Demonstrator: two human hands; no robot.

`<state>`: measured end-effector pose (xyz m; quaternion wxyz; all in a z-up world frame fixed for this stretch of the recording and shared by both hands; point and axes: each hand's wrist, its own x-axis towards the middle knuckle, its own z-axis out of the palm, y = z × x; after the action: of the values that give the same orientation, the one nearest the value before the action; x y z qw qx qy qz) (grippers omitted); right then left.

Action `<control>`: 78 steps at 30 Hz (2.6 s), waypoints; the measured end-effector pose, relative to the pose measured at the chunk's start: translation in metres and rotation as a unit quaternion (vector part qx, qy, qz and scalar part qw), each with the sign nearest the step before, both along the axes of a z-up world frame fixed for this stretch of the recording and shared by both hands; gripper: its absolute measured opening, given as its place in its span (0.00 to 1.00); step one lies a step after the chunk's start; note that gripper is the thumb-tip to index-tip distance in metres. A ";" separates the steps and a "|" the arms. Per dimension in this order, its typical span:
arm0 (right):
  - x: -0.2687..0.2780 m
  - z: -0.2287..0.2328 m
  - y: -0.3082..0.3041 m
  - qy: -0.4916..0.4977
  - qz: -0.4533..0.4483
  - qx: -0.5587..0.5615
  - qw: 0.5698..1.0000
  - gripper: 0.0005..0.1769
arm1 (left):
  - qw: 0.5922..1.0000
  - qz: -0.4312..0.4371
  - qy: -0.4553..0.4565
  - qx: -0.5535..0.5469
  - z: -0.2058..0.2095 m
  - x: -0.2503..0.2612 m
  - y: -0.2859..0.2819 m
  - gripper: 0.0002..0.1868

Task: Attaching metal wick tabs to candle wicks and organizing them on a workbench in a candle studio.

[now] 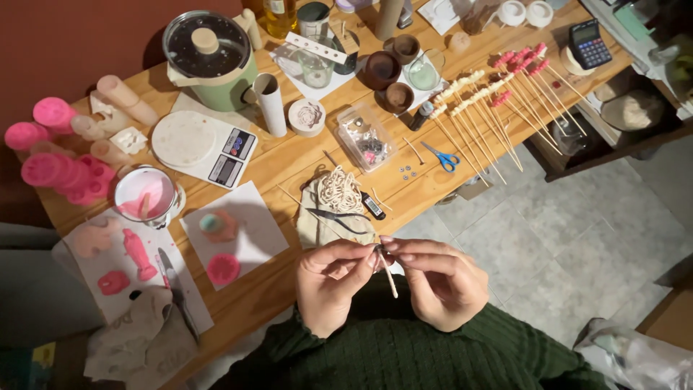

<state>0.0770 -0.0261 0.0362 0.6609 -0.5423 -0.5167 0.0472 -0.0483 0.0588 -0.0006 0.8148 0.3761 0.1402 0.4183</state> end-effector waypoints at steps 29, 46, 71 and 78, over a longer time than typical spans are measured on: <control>0.041 0.039 -0.047 -0.088 -0.232 0.004 0.969 0.10 | 0.982 -0.133 0.064 0.114 -0.033 0.085 -0.012 0.09; 0.069 0.014 -0.071 0.046 -0.198 0.011 0.979 0.12 | 0.982 -0.149 0.085 0.080 -0.048 0.117 -0.015 0.10; 0.069 0.030 -0.041 -0.002 -0.121 -0.010 0.993 0.07 | 0.985 -0.106 0.060 -0.122 0.002 0.088 -0.019 0.10; 0.069 0.026 -0.043 0.001 -0.129 -0.004 0.992 0.07 | 0.987 -0.084 0.075 -0.112 0.003 0.089 -0.025 0.08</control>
<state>0.1457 -0.0696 0.0625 0.6598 -0.6068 -0.4417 -0.0361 0.0405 0.0338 0.0026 0.8710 0.3233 0.2146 0.3012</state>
